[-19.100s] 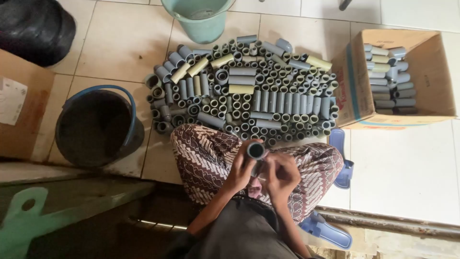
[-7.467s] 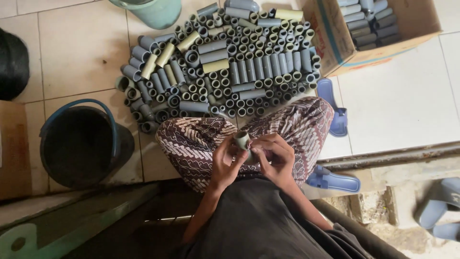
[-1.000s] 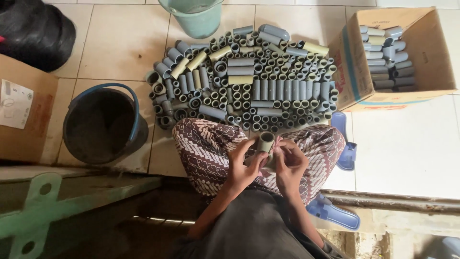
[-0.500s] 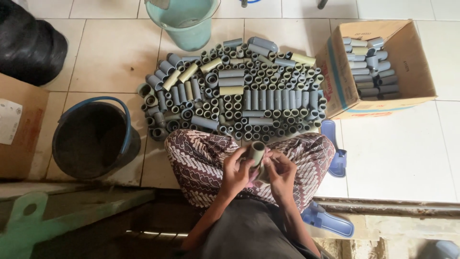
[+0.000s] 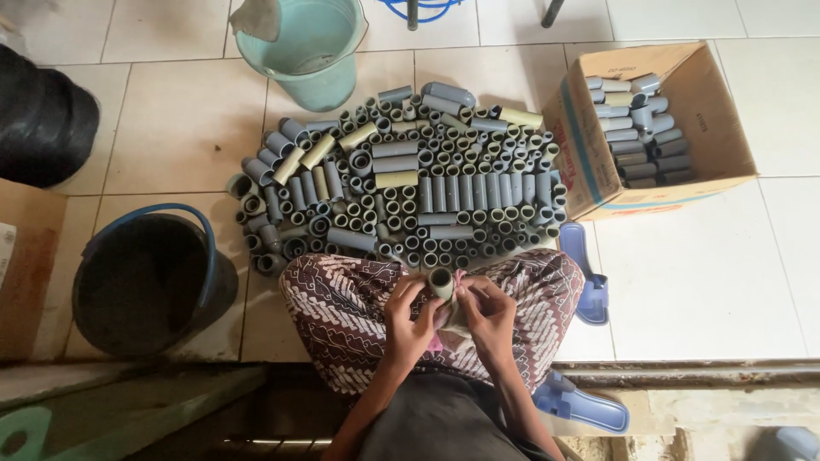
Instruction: The person sits on the floor and wipes individual gray and beige pipe fittings with a cloth. They pick up each fitting, rub it with the cloth, and place it into a cardboard box. The process is repeated for multiple fittings throughout the clip.
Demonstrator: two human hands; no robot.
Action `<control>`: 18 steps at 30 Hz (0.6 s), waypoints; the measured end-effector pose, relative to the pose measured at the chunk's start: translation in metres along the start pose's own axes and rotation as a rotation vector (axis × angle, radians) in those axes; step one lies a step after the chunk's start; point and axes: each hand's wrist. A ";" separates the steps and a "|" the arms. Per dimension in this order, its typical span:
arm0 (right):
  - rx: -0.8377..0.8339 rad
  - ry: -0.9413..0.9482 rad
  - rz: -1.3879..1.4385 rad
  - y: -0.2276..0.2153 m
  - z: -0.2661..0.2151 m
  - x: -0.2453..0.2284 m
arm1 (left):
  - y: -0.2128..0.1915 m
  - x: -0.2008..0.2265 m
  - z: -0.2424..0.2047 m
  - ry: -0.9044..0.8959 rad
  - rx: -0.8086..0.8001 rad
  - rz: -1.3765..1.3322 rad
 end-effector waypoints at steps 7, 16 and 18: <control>0.000 0.034 0.073 0.016 -0.003 -0.013 | -0.005 0.031 0.013 0.075 -0.011 0.105; -0.047 -0.003 0.089 -0.001 0.001 0.009 | -0.008 0.012 0.008 0.042 -0.139 -0.037; -0.085 0.006 0.113 0.008 -0.004 0.000 | -0.008 -0.002 0.009 0.014 -0.106 -0.166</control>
Point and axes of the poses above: each hand's wrist, its own z-axis towards the middle knuckle, its own y-axis out of the palm, x = y × z, and after that the axes turned 12 degrees about -x, right-handed
